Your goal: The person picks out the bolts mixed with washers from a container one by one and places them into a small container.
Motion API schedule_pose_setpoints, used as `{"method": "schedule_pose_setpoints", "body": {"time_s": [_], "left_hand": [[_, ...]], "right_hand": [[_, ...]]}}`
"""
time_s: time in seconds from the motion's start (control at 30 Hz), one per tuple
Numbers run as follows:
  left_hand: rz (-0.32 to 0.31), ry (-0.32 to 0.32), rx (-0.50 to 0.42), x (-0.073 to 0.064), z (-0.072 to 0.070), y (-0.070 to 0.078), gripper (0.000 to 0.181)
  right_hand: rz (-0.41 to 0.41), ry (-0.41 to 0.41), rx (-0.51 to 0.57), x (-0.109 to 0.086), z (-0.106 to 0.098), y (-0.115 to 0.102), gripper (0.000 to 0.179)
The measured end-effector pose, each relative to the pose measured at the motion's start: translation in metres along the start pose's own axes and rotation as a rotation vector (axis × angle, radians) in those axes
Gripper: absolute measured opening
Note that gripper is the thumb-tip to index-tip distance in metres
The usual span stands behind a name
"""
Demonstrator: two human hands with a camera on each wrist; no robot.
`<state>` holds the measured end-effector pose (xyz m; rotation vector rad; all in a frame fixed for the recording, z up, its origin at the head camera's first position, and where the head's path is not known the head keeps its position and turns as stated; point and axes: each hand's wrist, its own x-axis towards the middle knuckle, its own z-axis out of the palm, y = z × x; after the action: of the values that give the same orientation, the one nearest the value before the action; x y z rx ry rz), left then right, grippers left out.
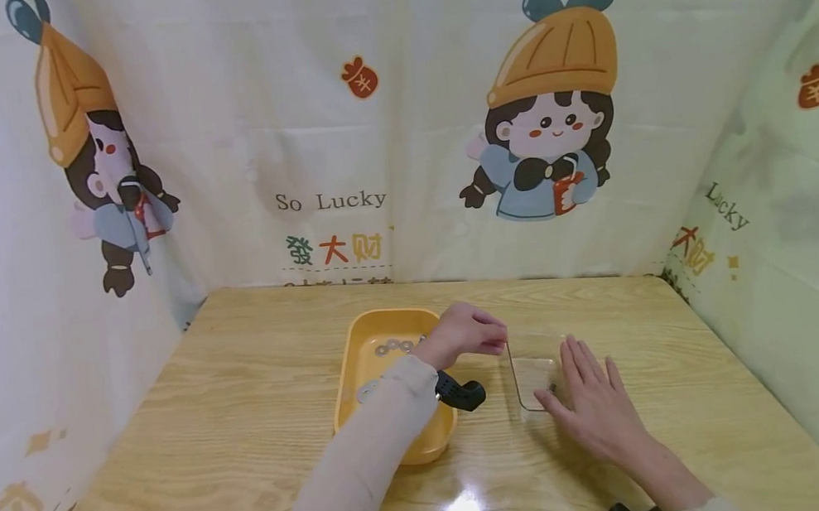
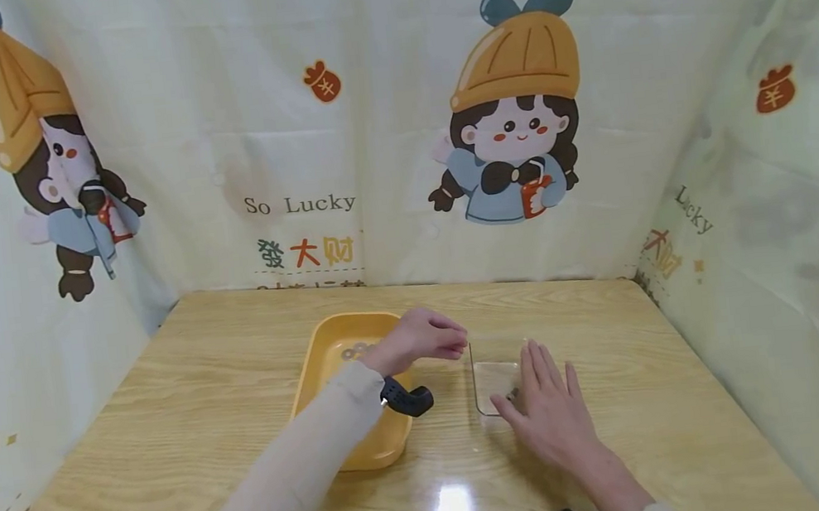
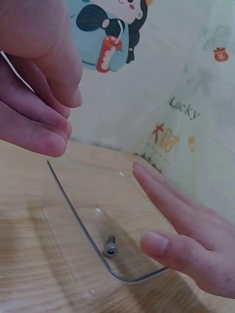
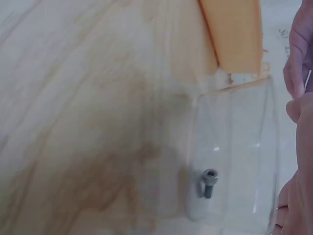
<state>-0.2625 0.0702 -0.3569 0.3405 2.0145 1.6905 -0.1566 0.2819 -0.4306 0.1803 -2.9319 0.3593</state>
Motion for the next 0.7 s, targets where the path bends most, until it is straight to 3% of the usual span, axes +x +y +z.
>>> {"method": "schedule_pose_setpoints", "body": {"time_s": [0.47,0.7], "left_hand": [[-0.007,0.061,-0.094,-0.010,-0.038,-0.003,0.020],[-0.009,0.077,-0.077,-0.018,-0.058,-0.008,0.024]], "right_hand": [[-0.114,0.028,0.000,0.013,-0.006,-0.040,0.090],[-0.173,0.057,0.007,0.020,-0.003,-0.062,0.089]]}}
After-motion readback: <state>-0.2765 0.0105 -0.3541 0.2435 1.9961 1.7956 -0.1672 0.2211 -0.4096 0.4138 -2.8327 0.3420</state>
